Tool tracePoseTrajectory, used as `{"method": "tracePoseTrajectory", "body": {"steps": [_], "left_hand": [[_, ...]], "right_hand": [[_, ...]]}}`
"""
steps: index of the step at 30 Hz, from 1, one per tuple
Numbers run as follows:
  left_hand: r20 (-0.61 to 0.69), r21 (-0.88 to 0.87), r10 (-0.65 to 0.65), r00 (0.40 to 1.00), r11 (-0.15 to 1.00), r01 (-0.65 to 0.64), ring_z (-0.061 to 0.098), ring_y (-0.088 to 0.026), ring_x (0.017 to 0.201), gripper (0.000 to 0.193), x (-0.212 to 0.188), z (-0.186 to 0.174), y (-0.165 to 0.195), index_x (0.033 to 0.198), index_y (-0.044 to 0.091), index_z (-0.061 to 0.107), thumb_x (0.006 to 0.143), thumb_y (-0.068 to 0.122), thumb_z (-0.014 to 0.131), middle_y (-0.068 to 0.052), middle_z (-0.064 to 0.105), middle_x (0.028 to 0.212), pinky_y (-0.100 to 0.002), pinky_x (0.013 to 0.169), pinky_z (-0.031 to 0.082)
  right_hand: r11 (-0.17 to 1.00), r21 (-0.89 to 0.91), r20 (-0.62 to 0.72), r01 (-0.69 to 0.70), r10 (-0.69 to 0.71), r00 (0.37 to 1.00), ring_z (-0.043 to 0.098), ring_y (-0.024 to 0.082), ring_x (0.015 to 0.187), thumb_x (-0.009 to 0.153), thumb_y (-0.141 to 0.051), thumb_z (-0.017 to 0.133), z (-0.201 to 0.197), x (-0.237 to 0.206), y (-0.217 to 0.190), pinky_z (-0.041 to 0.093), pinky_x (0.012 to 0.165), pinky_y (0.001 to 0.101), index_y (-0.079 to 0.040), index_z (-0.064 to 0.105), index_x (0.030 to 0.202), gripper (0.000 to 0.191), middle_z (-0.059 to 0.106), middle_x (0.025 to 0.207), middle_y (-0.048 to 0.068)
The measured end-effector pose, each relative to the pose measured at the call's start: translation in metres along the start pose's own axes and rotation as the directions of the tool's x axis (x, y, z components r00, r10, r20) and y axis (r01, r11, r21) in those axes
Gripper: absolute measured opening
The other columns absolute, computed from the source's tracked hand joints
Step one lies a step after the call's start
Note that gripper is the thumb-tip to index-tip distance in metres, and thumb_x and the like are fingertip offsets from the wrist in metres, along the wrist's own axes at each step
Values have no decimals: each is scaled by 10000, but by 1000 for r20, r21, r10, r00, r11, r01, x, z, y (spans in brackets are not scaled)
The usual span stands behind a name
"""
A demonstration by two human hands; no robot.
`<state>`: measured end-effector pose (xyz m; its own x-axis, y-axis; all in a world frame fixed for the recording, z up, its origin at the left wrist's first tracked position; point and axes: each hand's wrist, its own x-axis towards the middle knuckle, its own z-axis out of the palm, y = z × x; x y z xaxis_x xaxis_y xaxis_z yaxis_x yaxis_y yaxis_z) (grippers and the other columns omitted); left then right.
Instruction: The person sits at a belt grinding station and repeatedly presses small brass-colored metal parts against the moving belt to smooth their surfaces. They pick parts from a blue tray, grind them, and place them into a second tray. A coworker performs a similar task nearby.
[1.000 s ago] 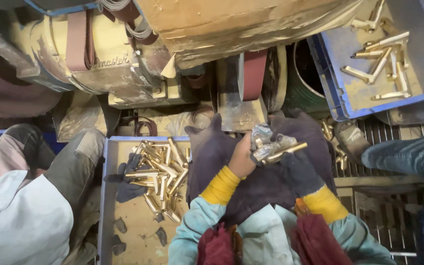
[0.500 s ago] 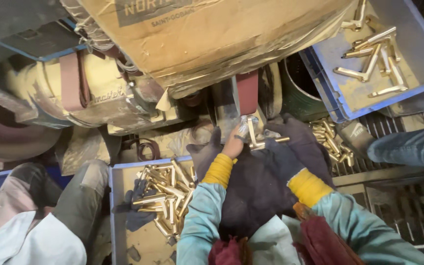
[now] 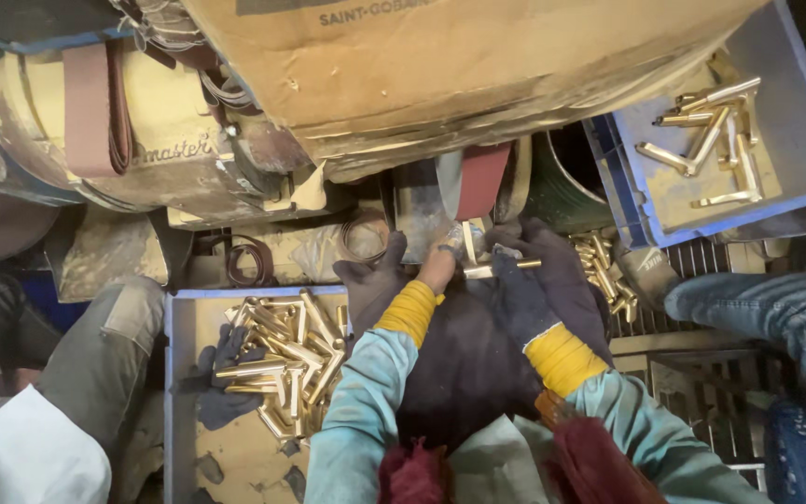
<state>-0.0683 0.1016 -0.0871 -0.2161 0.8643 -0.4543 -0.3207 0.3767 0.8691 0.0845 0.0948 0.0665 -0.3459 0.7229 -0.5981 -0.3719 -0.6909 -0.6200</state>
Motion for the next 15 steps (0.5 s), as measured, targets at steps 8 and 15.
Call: {"method": "tracePoseTrajectory", "body": {"steps": [8, 15], "left_hand": [[-32, -272, -262, 964, 931, 244, 614, -195, 808, 321, 23, 6, 1, 1086, 29, 654, 982, 284, 490, -97, 661, 951, -344, 640, 512], [-114, -265, -199, 973, 950, 163, 605, -243, 771, 358, 39, 6, 14, 1129, 35, 690, 896, 280, 571, -106, 668, 912, -379, 616, 482]], "right_hand": [[998, 26, -30, -60, 61, 998, 681, 208, 1023, 1002, -276, 599, -1, 46, 1, 572, 858, 368, -104, 617, 1242, 296, 694, 1155, 54], [999, 32, -5, -15, 15, 1000, 684, 203, 990, 1024, -291, 604, -7, 86, 7, 581, 847, 358, -97, 642, 1198, 263, 699, 1117, 69]]}}
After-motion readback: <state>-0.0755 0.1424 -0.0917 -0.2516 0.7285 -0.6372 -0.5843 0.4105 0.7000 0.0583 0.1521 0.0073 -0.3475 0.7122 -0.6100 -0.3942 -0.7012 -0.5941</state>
